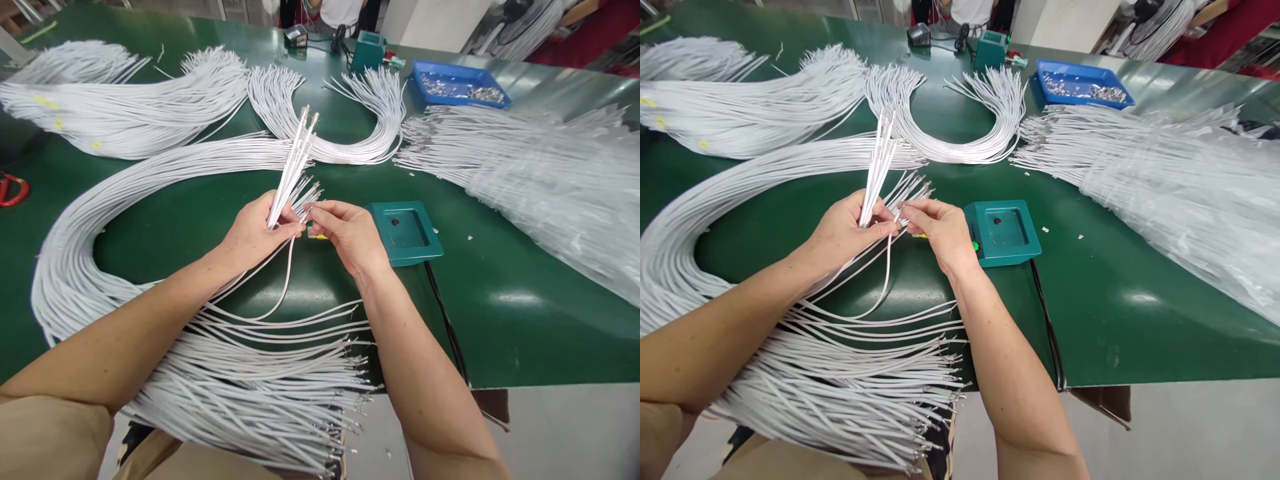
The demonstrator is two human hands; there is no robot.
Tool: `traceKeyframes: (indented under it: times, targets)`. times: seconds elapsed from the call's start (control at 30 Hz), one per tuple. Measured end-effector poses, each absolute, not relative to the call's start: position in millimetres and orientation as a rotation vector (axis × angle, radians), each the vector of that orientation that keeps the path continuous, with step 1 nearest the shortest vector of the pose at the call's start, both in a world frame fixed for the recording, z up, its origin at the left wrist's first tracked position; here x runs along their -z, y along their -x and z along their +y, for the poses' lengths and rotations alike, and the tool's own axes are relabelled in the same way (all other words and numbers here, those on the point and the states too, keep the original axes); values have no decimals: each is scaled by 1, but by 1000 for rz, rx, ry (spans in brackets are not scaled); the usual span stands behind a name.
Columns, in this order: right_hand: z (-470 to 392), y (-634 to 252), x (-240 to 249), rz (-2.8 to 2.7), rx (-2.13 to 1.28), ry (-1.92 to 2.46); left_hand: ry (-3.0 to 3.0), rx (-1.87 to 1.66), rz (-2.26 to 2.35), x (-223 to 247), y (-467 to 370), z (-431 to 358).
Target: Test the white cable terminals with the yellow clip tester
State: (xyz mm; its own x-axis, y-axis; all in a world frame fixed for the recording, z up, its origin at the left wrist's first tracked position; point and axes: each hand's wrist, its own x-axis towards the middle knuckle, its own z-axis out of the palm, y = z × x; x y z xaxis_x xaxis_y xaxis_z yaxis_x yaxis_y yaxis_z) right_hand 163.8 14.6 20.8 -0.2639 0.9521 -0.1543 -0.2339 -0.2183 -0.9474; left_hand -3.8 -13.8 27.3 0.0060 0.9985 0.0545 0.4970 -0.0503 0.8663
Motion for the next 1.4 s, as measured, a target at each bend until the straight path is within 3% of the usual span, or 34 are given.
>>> traceKeyframes:
  times: [0.37, 0.63, 0.9, 1.4]
  targets:
    - [12, -165, -27, -1120, -1781, 1130, -1686, -1001, 1664, -31, 2, -16]
    - [14, -166, -27, -1134, -1826, 963, -1703, -997, 1685, -32, 2, -16]
    - [15, -165, -20, -859, -2012, 969, -1852, -975, 1738, -31, 3, -20]
    - [11, -164, -30, -1102, -1778, 1033, -1777, -975, 1751, -31, 3, -17]
